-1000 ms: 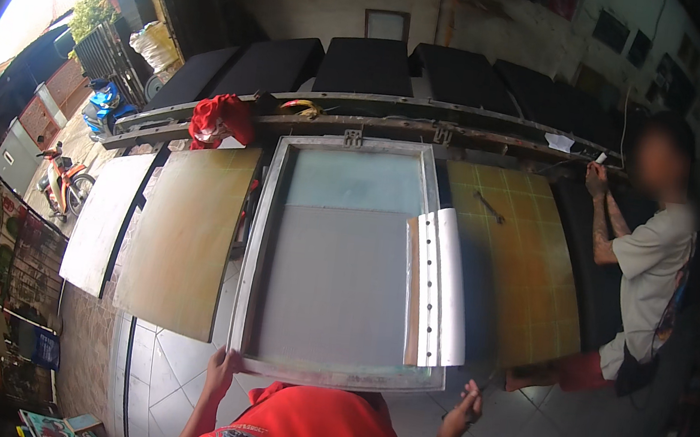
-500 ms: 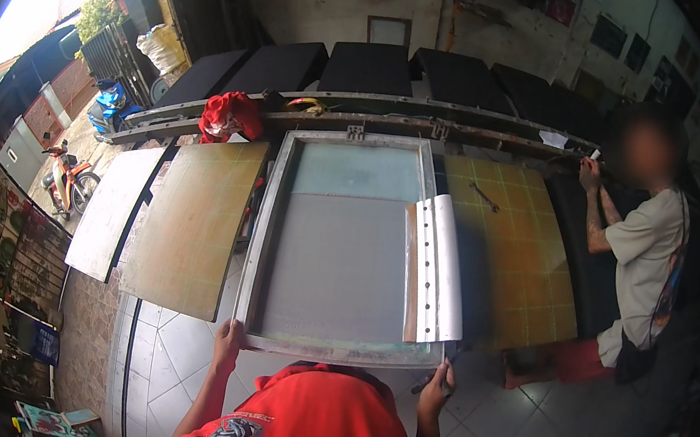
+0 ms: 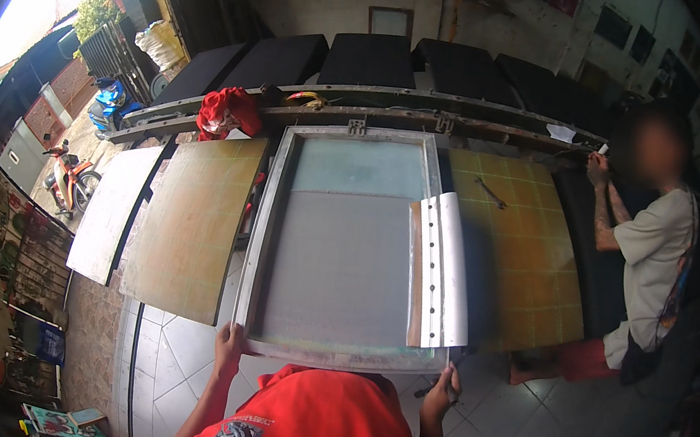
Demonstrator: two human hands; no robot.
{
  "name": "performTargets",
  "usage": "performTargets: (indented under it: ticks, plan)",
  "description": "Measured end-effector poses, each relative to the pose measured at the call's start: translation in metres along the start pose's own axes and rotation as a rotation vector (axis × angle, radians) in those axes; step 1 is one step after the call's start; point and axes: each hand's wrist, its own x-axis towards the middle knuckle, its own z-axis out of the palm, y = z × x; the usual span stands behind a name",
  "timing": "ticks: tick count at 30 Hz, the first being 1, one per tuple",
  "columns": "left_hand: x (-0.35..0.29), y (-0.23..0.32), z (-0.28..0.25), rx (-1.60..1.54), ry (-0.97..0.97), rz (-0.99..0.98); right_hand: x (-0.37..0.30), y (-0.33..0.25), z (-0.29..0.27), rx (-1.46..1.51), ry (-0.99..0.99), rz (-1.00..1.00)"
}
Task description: The person uses a T-handle wrench to tighten bolts on the top edge of a large rectangular screen frame. They then lift the frame, flip it over to reveal a printed design, and carry it across the room to place it on a shelf.
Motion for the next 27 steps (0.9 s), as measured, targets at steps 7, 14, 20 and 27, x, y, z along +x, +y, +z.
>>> performTargets:
  ticks: [7, 14, 20, 27]
  plan:
    - [-0.002, 0.005, 0.003, -0.053, 0.024, -0.04, -0.001, -0.007, -0.002, -0.029, -0.028, -0.022]
    - [0.0, -0.004, 0.009, -0.096, 0.07, -0.012, 0.012, 0.034, -0.013, -0.214, 0.017, -0.176]
    - [0.001, -0.004, 0.004, 0.068, 0.044, -0.008, 0.011, -0.009, -0.019, -0.19, 0.074, -0.26]
    - [-0.003, -0.008, 0.007, 0.035, 0.165, -0.034, 0.096, -0.143, -0.063, -0.265, -0.01, -0.378]
